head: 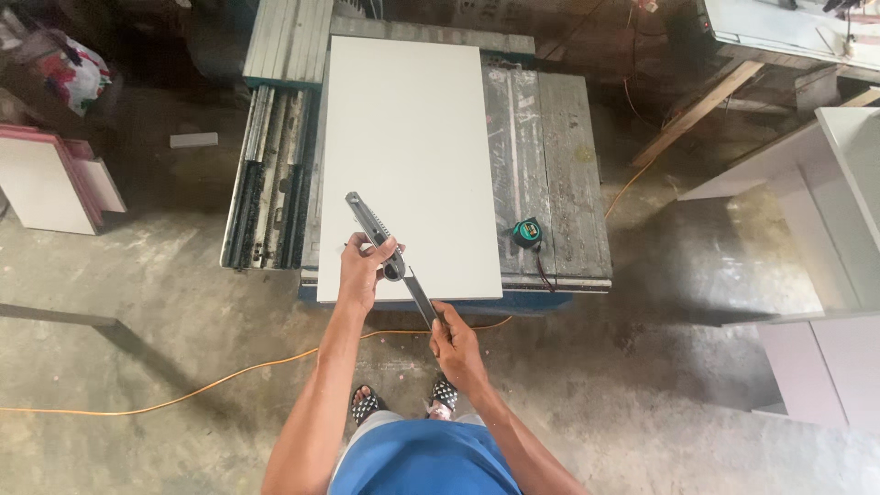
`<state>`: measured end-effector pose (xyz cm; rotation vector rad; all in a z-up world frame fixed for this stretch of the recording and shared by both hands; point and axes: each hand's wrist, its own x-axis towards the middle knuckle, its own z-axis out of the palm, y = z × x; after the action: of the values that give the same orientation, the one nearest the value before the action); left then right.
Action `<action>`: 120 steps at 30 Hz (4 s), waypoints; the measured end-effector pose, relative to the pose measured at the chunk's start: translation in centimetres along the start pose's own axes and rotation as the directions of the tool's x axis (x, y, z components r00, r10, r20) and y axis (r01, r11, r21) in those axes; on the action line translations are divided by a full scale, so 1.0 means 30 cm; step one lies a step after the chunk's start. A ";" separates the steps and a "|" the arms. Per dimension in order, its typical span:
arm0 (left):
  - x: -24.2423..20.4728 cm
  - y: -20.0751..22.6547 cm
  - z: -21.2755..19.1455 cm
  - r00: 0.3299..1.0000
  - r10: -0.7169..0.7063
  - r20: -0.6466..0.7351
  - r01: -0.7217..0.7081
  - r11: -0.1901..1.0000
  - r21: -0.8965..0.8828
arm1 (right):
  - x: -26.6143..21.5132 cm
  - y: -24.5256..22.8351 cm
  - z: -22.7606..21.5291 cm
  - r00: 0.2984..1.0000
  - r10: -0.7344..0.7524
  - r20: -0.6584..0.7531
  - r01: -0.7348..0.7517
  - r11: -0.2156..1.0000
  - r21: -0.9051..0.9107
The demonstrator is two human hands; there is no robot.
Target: The person handles a metallic upholstery trim component on a white panel, using their hands to align it and a blade to clear a channel on the panel edge.
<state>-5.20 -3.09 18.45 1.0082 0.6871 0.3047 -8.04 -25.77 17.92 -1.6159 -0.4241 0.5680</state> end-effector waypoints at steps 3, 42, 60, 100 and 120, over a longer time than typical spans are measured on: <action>-0.011 0.026 0.010 0.999 0.038 0.023 -0.038 0.999 0.003 | 0.010 -0.044 0.008 0.999 -0.025 0.022 0.027 0.995 -0.093; -0.139 0.097 0.140 0.958 0.273 0.082 -0.232 0.914 -0.333 | 0.112 -0.385 0.119 1.000 0.023 -0.016 -0.022 0.999 0.027; 0.184 0.091 0.032 0.981 0.141 0.135 -0.037 0.814 -0.580 | 0.201 -0.285 0.183 0.998 0.053 0.045 -0.069 0.854 0.515; -0.080 0.179 0.150 0.978 0.204 -0.041 -0.206 0.916 -0.345 | 0.332 -0.195 0.178 0.950 0.310 0.024 -0.311 0.945 0.104; -0.217 0.201 -0.255 0.892 0.448 -0.060 -0.437 0.821 -0.368 | 0.395 -0.288 0.421 0.884 0.093 0.458 -0.159 0.982 0.107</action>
<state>-14.68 1.67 23.43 0.7920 0.3359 0.7999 -5.43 -7.68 24.23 -1.3742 -0.6089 1.0611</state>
